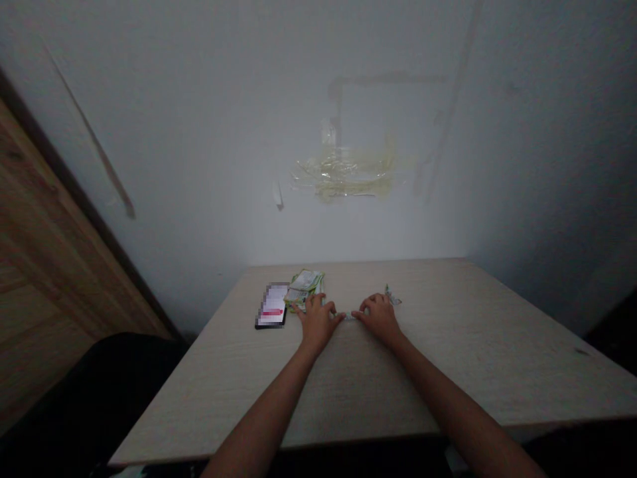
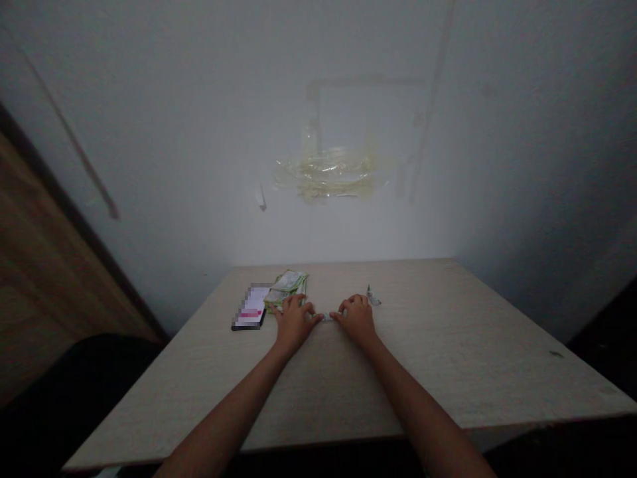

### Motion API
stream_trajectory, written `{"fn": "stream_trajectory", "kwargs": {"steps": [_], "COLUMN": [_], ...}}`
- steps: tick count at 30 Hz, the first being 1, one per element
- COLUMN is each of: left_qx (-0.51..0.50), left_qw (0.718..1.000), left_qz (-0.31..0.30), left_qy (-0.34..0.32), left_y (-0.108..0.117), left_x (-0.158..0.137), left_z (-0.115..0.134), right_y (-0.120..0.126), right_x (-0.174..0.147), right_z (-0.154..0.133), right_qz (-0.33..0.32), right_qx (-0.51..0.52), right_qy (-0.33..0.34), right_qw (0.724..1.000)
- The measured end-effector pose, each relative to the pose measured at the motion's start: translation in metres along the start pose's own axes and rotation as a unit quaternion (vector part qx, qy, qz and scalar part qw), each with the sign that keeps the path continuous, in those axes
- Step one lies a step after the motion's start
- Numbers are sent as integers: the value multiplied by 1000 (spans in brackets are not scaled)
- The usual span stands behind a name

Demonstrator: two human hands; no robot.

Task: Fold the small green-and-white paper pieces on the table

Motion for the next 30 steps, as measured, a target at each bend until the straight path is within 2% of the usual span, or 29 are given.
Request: {"fn": "stream_trajectory", "kwargs": {"steps": [15, 30], "left_qx": [24, 22], "left_qw": [1000, 1000], "left_qz": [13, -9], "left_qy": [-3, -17], "left_y": [-5, -10], "left_x": [2, 2], "left_z": [1, 2], "right_y": [1, -1], "right_x": [5, 7], "right_z": [-2, 0], "right_qz": [-24, -35], "right_qx": [-3, 2], "right_qy": [-25, -36], "right_qw": [999, 999]}}
Point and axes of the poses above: each hand's wrist, its own x-axis towards the middle knuckle, its own y-axis out of the back of the hand, z = x × y, the point moved 4 cm from there along x, towards the middle knuckle, and after that the axes turned 1 degree about -z, right-handed, at the moved point
